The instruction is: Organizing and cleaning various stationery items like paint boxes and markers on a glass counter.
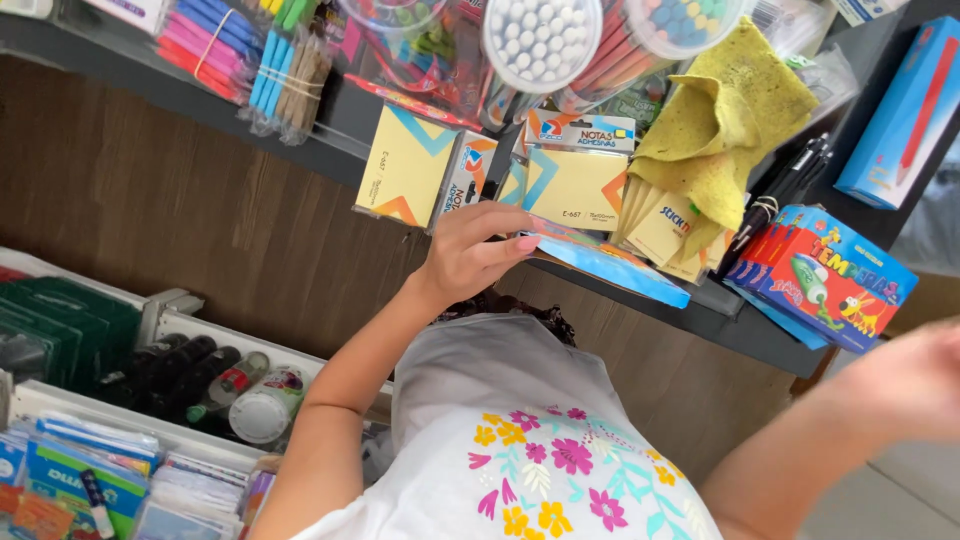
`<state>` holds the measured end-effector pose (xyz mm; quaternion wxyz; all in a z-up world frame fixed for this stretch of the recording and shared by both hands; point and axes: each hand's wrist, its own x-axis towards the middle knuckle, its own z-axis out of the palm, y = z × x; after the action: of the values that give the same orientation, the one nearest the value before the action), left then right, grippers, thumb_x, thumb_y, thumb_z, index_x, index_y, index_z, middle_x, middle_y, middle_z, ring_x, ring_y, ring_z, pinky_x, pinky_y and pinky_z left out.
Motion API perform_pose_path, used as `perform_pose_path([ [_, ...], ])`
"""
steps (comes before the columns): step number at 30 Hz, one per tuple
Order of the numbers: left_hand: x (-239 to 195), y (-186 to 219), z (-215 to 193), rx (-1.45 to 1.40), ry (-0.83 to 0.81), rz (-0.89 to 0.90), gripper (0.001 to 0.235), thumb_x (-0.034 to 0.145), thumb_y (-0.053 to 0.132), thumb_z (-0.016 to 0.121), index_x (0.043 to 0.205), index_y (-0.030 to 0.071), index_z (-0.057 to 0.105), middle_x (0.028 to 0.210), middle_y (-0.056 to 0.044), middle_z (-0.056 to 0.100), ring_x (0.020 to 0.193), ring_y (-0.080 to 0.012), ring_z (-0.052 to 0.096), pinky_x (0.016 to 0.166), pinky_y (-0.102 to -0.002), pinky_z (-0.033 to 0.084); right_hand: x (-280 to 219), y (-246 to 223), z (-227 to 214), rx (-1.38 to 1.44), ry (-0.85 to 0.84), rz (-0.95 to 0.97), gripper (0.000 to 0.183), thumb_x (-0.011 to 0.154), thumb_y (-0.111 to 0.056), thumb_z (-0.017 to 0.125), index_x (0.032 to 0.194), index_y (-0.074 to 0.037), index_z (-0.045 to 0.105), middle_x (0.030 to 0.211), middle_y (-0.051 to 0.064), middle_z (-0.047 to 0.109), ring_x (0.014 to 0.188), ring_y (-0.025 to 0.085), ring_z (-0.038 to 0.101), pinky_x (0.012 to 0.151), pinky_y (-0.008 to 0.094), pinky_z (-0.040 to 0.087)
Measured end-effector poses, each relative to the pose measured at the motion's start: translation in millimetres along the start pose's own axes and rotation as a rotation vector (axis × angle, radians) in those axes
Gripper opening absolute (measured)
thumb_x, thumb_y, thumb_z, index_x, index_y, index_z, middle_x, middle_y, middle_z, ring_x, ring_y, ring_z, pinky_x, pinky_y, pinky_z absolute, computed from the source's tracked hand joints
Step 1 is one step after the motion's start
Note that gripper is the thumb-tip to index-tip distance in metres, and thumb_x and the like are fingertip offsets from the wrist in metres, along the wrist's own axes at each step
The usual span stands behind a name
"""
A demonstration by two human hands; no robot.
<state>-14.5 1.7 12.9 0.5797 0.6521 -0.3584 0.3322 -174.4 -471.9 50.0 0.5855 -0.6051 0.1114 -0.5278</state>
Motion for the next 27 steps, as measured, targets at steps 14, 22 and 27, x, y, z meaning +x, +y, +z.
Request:
perform_pose_path([
  [14, -4, -9, -6, -0.085, -0.048, 0.040, 0.027, 0.094, 0.005, 0.083, 0.118, 0.015, 0.079, 0.097, -0.015, 0.080, 0.076, -0.0327, 0.075, 0.061, -0.042, 0.064, -399, 166, -44, -0.577, -0.460, 1.486, 0.116, 0.100, -0.095, 0.045, 0.174, -0.007, 0.027, 0.177, 0.030, 0.020, 0.162, 0.052, 0.017, 0.129, 0.068, 0.025],
  [22, 24, -1, -6, -0.063, -0.116, 0.038, 0.023, 0.107, 0.007, 0.066, 0.124, 0.015, 0.079, 0.104, -0.010, 0.079, 0.083, -0.0281, 0.075, 0.069, -0.037, 0.065, -391, 153, 1, -0.564, -0.441, 1.453, 0.106, 0.103, -0.092, 0.046, 0.166, -0.007, 0.040, 0.166, 0.028, 0.036, 0.153, 0.049, 0.032, 0.126, 0.065, 0.031],
  [27, 19, -1, -4, -0.144, -0.085, -0.047, 0.028, 0.100, 0.002, 0.076, 0.126, 0.009, 0.080, 0.103, -0.011, 0.079, 0.083, -0.0269, 0.075, 0.069, -0.036, 0.066, -366, 156, 19, -0.563, -0.438, 1.410, 0.100, 0.104, -0.089, 0.046, 0.161, -0.007, 0.049, 0.160, 0.026, 0.046, 0.147, 0.047, 0.042, 0.124, 0.064, 0.034],
])
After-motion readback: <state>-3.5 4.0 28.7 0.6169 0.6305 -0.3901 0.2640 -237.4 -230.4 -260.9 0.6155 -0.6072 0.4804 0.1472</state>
